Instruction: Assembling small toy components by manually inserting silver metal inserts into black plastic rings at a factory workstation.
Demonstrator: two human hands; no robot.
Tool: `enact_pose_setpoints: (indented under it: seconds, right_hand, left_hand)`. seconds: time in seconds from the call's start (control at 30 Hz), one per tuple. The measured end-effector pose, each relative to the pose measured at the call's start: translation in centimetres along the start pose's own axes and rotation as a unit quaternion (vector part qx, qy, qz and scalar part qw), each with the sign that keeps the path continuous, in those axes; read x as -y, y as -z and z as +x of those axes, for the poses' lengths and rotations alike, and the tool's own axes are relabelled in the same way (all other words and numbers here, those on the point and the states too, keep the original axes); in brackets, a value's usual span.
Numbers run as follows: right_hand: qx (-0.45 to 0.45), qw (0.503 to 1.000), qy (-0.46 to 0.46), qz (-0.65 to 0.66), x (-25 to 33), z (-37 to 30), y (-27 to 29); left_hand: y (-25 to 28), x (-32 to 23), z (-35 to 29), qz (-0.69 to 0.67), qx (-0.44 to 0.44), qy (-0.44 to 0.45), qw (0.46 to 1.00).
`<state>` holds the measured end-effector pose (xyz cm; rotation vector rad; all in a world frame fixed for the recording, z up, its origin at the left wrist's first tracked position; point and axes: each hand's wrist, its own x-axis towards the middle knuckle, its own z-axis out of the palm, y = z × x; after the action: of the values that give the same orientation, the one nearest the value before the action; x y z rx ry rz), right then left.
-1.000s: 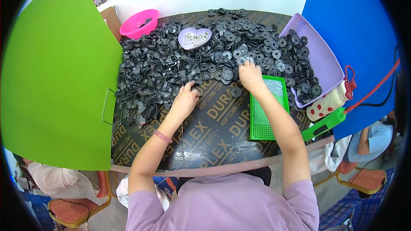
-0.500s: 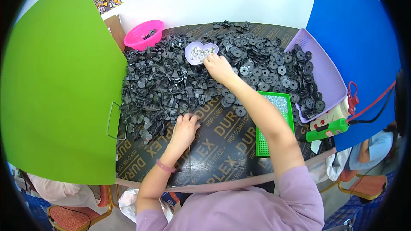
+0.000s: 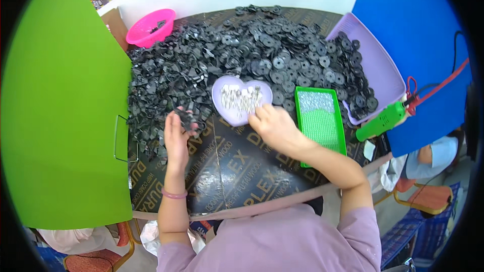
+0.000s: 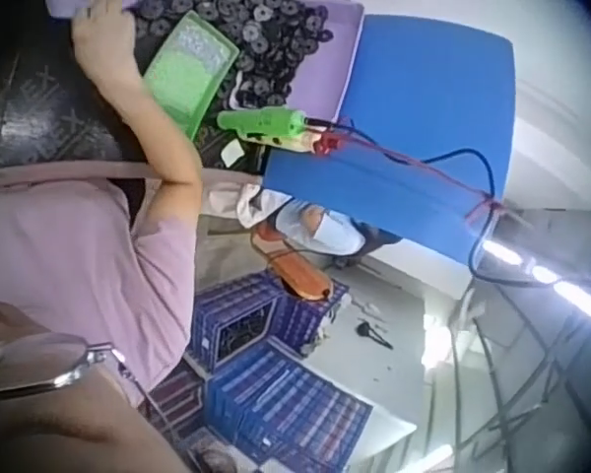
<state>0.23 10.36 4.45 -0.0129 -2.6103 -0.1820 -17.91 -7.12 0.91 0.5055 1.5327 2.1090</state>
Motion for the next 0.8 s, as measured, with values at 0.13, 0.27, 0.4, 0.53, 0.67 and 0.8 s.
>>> enact_pose_setpoints:
  seconds: [0.13,0.27,0.4,0.53,0.67,0.8]
  right_hand:
    - [0.067,0.997,0.015,0.021,3.9,-7.1,2.6]
    - [0.150,0.987,0.021,0.050,4.4,-10.7,2.4]
    - [0.160,0.974,-0.059,0.150,3.0,-9.5,3.5]
    - [0.163,0.970,-0.093,0.152,0.6,-6.7,1.1]
    - [0.196,0.973,-0.041,0.116,1.5,-5.7,-1.8]
    - [0.249,0.954,-0.067,0.154,0.9,-5.7,-1.3]
  left_hand:
    - [0.0,0.9,-0.1,-0.178,0.062,0.084,0.979]
    - [-1.9,1.9,-1.2,-0.273,0.160,0.184,0.931]
    - [-3.5,2.0,-2.3,-0.252,0.164,0.211,0.930]
    - [-5.5,1.0,-2.8,-0.273,0.173,0.279,0.904]
    - [-6.4,2.1,-2.6,-0.300,0.191,0.300,0.885]
    - [-6.3,2.9,-2.8,-0.354,0.187,0.308,0.863]
